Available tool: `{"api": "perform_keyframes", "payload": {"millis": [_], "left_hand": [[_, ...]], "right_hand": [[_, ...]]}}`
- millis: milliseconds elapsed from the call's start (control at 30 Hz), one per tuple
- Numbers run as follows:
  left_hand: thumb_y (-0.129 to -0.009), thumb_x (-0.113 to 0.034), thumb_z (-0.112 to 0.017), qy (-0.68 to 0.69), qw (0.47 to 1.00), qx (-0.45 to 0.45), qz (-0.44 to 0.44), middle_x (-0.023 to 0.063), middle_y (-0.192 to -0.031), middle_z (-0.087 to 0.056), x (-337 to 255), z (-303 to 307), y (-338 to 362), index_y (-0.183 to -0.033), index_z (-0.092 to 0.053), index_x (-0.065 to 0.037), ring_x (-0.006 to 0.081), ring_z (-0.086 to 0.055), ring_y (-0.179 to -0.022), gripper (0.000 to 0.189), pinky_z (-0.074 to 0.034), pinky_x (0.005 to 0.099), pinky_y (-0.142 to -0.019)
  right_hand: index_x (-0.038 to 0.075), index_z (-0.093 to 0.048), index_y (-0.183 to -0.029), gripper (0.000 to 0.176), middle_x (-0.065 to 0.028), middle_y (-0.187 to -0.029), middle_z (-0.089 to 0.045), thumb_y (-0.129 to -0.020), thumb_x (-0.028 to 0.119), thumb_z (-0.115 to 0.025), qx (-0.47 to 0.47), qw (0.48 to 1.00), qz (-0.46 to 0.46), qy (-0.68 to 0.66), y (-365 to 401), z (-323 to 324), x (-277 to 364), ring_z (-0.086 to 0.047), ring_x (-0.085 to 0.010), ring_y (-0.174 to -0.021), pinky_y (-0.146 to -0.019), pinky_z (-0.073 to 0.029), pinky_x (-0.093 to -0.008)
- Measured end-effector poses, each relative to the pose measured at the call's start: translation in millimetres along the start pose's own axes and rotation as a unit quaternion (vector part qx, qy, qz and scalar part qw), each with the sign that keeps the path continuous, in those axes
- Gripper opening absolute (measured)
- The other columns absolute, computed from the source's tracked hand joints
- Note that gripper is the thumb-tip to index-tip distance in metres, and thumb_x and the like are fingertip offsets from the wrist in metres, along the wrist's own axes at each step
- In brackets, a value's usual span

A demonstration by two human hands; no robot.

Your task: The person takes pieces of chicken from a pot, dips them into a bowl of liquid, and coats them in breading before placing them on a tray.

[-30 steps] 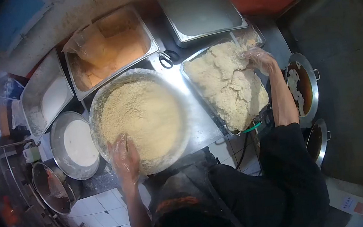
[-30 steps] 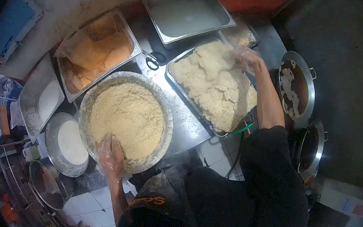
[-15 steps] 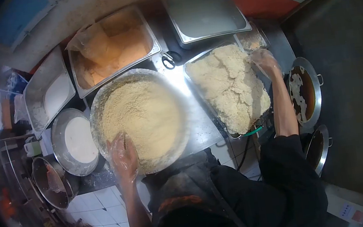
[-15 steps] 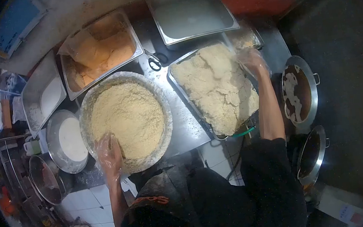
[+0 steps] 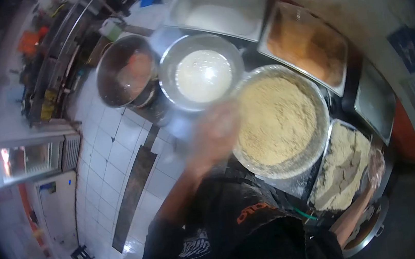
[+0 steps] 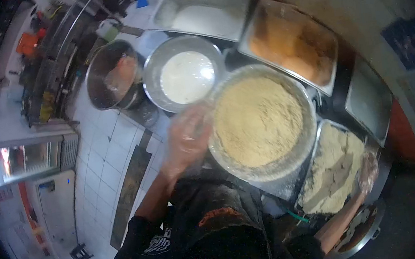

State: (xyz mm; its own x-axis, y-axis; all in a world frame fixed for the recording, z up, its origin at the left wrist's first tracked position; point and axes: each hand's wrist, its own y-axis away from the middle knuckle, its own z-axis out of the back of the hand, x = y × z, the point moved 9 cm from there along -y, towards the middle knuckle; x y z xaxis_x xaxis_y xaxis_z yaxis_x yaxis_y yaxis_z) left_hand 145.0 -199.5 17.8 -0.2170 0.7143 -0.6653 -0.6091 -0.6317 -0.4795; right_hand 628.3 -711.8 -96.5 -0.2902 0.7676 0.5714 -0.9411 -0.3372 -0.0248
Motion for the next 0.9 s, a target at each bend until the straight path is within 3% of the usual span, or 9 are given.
{"api": "perform_keyframes", "payload": {"millis": [100,133,200,300,400,467,567,700,900], "left_hand": [[-0.084,-0.008,-0.074,-0.219,0.968,-0.105,-0.065,0.0170,-0.114,-0.070,41,94,-33,-0.109,-0.071,-0.002,0.0316,-0.069,-0.100,0.026,-0.055,0.0407,-0.086],[-0.089,-0.016,-0.069,-0.107,0.977,-0.183,-0.006,0.0174,-0.112,-0.071,75,133,-46,-0.114,-0.069,-0.001,0.0310,-0.070,-0.098,0.029,-0.054,0.0392,-0.085],[-0.091,-0.022,-0.064,-0.037,0.957,-0.034,0.284,0.0170,-0.107,-0.072,142,164,-73,-0.112,-0.069,0.001,0.0280,-0.070,-0.097,0.031,-0.053,0.0359,-0.086],[-0.090,-0.016,-0.061,-0.099,0.948,0.079,0.292,0.0185,-0.093,-0.074,222,168,-81,-0.104,-0.072,0.001,0.0256,-0.073,-0.090,0.026,-0.053,0.0355,-0.084],[-0.081,-0.020,-0.067,-0.287,0.841,0.305,0.343,0.0204,-0.098,-0.073,296,140,-58,-0.107,-0.073,0.000,0.0272,-0.073,-0.092,0.034,-0.054,0.0364,-0.083],[-0.081,-0.030,-0.068,-0.353,0.786,0.445,0.243,0.0188,-0.102,-0.073,349,110,-31,-0.109,-0.073,-0.003,0.0290,-0.072,-0.093,0.040,-0.054,0.0377,-0.083],[-0.086,-0.034,-0.062,-0.291,0.768,0.344,0.455,0.0159,-0.108,-0.073,249,136,-68,-0.109,-0.074,-0.006,0.0288,-0.071,-0.099,0.038,-0.053,0.0400,-0.085],[-0.089,-0.033,-0.055,-0.258,0.870,0.286,0.308,0.0172,-0.117,-0.071,269,125,-67,-0.110,-0.074,-0.005,0.0325,-0.069,-0.108,0.039,-0.053,0.0412,-0.088],[-0.091,-0.028,-0.060,-0.250,0.818,0.321,0.408,0.0232,-0.118,-0.068,266,138,-73,-0.108,-0.074,-0.006,0.0346,-0.066,-0.110,0.032,-0.050,0.0396,-0.096]], "right_hand": [[-0.002,-0.056,-0.136,0.041,-0.0165,-0.135,-0.061,-0.100,0.016,-0.060,-0.007,0.996,-0.045,-0.078,33,-22,101,-0.057,-0.0269,-0.126,-0.110,-0.042,-0.0376],[-0.002,-0.054,-0.138,0.042,-0.0154,-0.137,-0.060,-0.099,0.013,-0.061,-0.012,0.991,-0.021,-0.134,37,-30,126,-0.055,-0.0244,-0.128,-0.111,-0.041,-0.0362],[-0.002,-0.052,-0.141,0.046,-0.0149,-0.140,-0.057,-0.099,0.013,-0.063,-0.012,0.978,-0.010,-0.206,50,-50,180,-0.055,-0.0224,-0.129,-0.113,-0.040,-0.0357],[-0.002,-0.052,-0.141,0.046,-0.0158,-0.141,-0.057,-0.099,0.013,-0.063,0.040,0.978,0.013,-0.205,50,-78,240,-0.055,-0.0226,-0.128,-0.111,-0.042,-0.0354],[0.000,-0.053,-0.141,0.046,-0.0169,-0.138,-0.058,-0.099,0.015,-0.064,0.062,0.981,0.033,-0.183,51,-98,289,-0.057,-0.0237,-0.126,-0.109,-0.044,-0.0367],[0.000,-0.056,-0.139,0.045,-0.0179,-0.137,-0.058,-0.098,0.016,-0.065,0.084,0.969,0.037,-0.230,51,-114,302,-0.056,-0.0253,-0.126,-0.110,-0.042,-0.0377],[0.000,-0.050,-0.144,0.048,-0.0151,-0.137,-0.059,-0.100,0.014,-0.063,0.087,0.965,0.035,-0.244,58,-130,333,-0.058,-0.0219,-0.125,-0.110,-0.043,-0.0345],[-0.001,-0.050,-0.143,0.047,-0.0156,-0.137,-0.059,-0.100,0.013,-0.062,0.098,0.948,0.044,-0.300,73,-152,363,-0.057,-0.0220,-0.126,-0.110,-0.041,-0.0340],[-0.003,-0.050,-0.142,0.047,-0.0170,-0.137,-0.059,-0.100,0.011,-0.062,0.127,0.963,0.036,-0.235,87,-183,420,-0.055,-0.0228,-0.128,-0.111,-0.040,-0.0352]]}}
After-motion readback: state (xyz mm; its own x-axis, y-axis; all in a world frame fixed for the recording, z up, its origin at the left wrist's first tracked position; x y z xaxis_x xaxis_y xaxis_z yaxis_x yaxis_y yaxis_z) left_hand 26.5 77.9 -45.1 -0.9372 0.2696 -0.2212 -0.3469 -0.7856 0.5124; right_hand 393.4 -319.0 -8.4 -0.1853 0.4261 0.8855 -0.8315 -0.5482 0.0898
